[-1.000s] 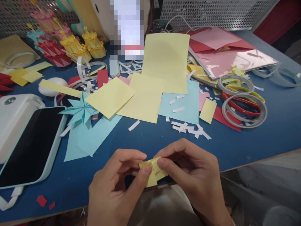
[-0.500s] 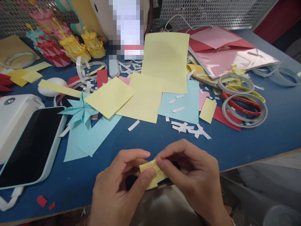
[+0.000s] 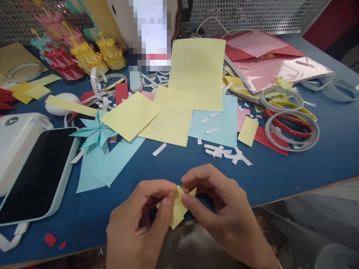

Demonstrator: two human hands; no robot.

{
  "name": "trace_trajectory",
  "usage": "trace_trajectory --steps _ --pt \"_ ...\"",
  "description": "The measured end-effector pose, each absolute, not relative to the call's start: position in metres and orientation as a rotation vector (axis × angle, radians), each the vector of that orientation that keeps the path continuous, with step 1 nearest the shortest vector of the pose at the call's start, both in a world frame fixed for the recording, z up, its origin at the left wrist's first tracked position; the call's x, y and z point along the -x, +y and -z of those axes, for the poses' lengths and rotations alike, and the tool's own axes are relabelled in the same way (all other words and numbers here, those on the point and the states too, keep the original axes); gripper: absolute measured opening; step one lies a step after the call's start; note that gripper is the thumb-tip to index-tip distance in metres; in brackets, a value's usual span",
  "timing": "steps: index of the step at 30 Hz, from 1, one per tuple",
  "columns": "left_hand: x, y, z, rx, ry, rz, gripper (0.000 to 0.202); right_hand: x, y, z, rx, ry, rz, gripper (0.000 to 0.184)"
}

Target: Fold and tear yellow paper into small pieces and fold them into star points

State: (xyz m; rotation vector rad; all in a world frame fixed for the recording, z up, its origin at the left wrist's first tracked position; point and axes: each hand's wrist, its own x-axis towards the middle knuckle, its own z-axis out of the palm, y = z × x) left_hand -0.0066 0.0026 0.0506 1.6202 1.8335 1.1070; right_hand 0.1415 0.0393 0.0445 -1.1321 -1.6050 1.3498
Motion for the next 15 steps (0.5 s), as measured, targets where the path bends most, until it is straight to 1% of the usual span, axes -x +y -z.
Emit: trace_trajectory --steps 4,9,11,15 --pt "0.0077 0.0049 -0.0514 -1.654 1.783 -1.046 0.021 -0.1412 0.0384 -0.0423 1.131 -1.582 -1.324 0.022" --pt "0.0062 0.0095 -0.0502 -1.649 1.679 -1.019 0.008 -0.1405 0.0393 -0.0429 1.122 -1.529 -1.302 0.023" --pt "0.0059 0.0099 -0.0497 -1.650 1.678 -0.998 0.008 -0.1401 0.0390 -0.0448 1.122 -1.501 -1.302 0.023" --pt "0.0072 0.0072 -0.0483 -1.702 1.780 -0.953 0.008 -0.1381 0.0382 -0.0486 1.129 -1.432 -1.281 0.016"
